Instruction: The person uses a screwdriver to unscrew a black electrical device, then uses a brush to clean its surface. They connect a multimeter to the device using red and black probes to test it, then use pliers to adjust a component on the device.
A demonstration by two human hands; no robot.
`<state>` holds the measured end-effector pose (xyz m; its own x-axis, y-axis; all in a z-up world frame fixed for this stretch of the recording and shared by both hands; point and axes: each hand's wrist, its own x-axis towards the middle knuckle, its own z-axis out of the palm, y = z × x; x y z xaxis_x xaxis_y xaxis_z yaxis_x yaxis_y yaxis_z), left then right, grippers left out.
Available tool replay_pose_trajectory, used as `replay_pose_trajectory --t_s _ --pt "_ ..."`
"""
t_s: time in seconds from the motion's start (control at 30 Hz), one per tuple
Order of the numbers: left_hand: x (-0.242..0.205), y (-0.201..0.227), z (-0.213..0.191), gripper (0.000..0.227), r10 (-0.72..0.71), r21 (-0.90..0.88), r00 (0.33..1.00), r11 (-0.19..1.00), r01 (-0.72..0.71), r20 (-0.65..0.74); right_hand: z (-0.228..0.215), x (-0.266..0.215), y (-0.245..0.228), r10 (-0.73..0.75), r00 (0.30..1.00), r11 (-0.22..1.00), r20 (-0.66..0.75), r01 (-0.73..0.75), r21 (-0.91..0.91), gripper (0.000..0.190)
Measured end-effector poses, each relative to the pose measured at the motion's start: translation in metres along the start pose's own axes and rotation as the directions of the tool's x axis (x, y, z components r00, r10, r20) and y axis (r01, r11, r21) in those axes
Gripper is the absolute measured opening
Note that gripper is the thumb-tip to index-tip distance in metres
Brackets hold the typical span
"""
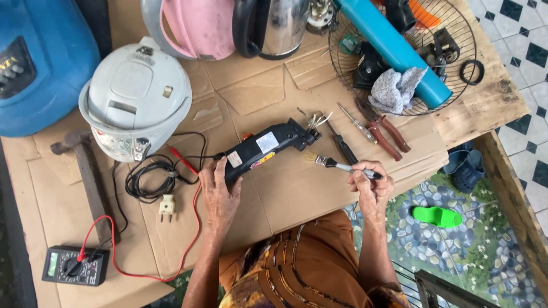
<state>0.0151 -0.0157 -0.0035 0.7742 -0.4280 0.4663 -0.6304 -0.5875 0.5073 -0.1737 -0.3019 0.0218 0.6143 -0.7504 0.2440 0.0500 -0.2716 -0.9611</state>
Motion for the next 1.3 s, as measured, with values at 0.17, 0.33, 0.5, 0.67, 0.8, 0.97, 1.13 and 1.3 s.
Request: replay_pose_trajectory --t_s 0.17,0.33,0.5,0.67,0.8,0.97,1.13,1.3 --pt "0.0 -0.007 -0.001 0.067 -0.03 -0.055 1.0 0.998 0.03 -0.001 0.003 -0.004 0.01 0.017 1.0 0.999 0.009 -0.017 0.038 0.009" --pt "0.009 -0.008 -0.008 0.065 -0.096 -0.115 0.995 0.989 0.098 0.026 0.015 0.0 -0.004 -0.015 1.0 0.998 0.009 0.014 0.063 0.01" --pt "0.025 0.011 -0.028 0.056 -0.133 -0.2 0.984 0.967 0.155 0.12 0.034 0.0 -0.027 -0.056 0.998 0.996 0.022 0.055 0.072 0.007" --pt "0.035 0.013 -0.036 0.053 -0.167 -0.356 0.972 0.909 0.217 0.168 0.061 0.0 -0.033 -0.128 0.975 0.973 0.184 0.087 0.216 0.006" --pt "0.045 0.012 -0.043 0.045 -0.205 -0.451 0.958 0.849 0.276 0.202 0.092 -0.006 -0.031 -0.238 0.896 0.946 0.373 0.128 0.298 0.012" --pt "0.057 -0.015 -0.035 0.033 -0.33 -0.447 0.895 0.78 0.437 0.3 0.086 0.013 0.007 -0.15 0.954 0.961 0.26 0.078 0.266 0.015" --pt "0.073 -0.022 -0.03 0.032 -0.431 -0.425 0.821 0.708 0.564 0.373 0.066 0.031 -0.022 -0.059 0.998 0.997 -0.014 0.059 0.046 0.017" --pt "0.069 -0.013 -0.026 0.034 -0.42 -0.222 0.859 0.844 0.488 0.291 0.099 -0.001 -0.029 0.01 0.967 0.97 0.256 -0.072 0.233 0.012"
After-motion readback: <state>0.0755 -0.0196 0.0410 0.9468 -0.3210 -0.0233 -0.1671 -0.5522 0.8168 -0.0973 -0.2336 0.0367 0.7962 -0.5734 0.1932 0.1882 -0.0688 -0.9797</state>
